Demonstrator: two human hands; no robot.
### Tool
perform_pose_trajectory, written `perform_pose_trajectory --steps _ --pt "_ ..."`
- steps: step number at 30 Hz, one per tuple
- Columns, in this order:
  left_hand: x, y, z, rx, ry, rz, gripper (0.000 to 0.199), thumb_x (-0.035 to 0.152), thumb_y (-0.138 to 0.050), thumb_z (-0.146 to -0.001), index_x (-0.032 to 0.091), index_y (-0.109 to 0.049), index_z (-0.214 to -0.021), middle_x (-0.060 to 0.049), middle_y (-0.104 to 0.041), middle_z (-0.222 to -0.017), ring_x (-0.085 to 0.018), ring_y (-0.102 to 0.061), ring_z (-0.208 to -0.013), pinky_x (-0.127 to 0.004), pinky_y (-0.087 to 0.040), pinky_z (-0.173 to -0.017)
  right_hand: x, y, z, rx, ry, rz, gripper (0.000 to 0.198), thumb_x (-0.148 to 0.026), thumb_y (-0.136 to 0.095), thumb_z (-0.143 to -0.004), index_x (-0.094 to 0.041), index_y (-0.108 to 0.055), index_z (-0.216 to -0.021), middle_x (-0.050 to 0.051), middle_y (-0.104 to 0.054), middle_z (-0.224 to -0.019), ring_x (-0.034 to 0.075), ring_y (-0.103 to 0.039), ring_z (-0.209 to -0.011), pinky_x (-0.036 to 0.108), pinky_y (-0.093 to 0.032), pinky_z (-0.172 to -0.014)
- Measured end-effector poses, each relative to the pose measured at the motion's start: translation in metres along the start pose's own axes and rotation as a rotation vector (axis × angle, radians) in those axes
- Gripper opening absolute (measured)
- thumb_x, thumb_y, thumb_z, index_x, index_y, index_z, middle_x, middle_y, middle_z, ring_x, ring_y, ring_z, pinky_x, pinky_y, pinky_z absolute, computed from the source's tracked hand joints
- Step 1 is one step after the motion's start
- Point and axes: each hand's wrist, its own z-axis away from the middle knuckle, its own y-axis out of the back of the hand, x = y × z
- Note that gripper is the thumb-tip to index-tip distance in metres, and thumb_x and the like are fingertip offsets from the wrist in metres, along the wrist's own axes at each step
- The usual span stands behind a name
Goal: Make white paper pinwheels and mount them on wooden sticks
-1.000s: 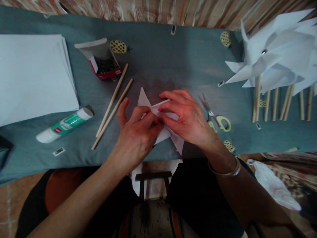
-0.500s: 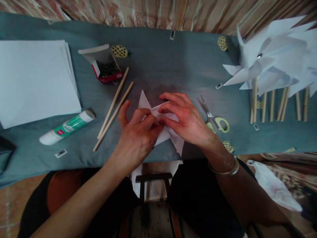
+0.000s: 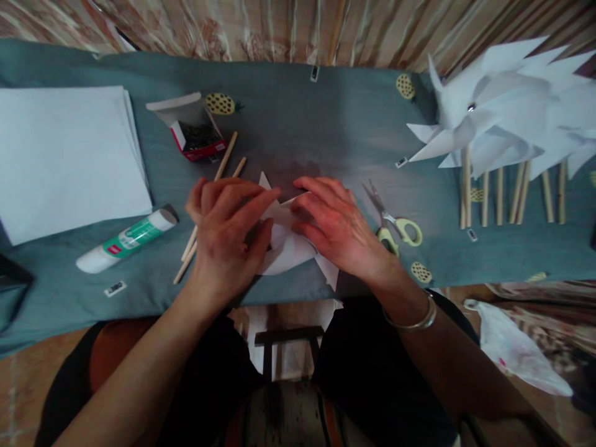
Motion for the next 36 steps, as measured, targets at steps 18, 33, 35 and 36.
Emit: perform_pose_trajectory --steps 18,33,35,36 --pt "-0.007 -0.002 0.015 -0.085 0.239 0.312 0.077 0.049 -0.056 -0.088 0.025 -0.019 -0.151 -0.011 -0.062 -0.124 -0.025 -0.064 -0.103 -0.044 -0.054 -0.094 -0.003 0.007 -0.009 -0.019 0.019 0.098 0.046 -0.031 -0.058 -0.089 -0.016 -0.05 -0.133 0.012 -0.061 -0.128 0.03 -0.052 -0.114 0.047 -0.038 -0.099" --pt "0.01 -0.016 0.008 -0.136 0.359 0.582 0.096 0.038 -0.069 -0.079 0.025 -0.007 -0.152 -0.006 -0.071 -0.101 -0.023 -0.071 -0.083 -0.043 -0.06 -0.078 -0.004 0.005 -0.007 0.026 0.04 0.138 0.038 -0.026 -0.059 -0.088 -0.014 -0.059 -0.123 0.011 -0.068 -0.115 0.028 -0.055 -0.105 0.045 -0.034 -0.096" --pt "0.009 -0.02 0.007 -0.108 0.338 0.555 0.095 0.034 -0.069 -0.079 0.024 -0.008 -0.152 -0.005 -0.072 -0.096 -0.021 -0.07 -0.075 -0.038 -0.06 -0.071 -0.003 0.005 -0.005 0.044 0.048 0.144 0.038 -0.027 -0.058 -0.088 -0.014 -0.059 -0.124 0.011 -0.068 -0.115 0.028 -0.055 -0.106 0.045 -0.034 -0.095" --pt "0.009 -0.022 0.007 -0.093 0.331 0.552 0.096 0.033 -0.069 -0.079 0.023 -0.008 -0.151 -0.004 -0.072 -0.094 -0.02 -0.069 -0.071 -0.036 -0.059 -0.068 -0.003 0.004 -0.004 0.054 0.054 0.145 0.038 -0.028 -0.058 -0.088 -0.015 -0.059 -0.123 0.011 -0.068 -0.116 0.027 -0.055 -0.106 0.045 -0.033 -0.095"
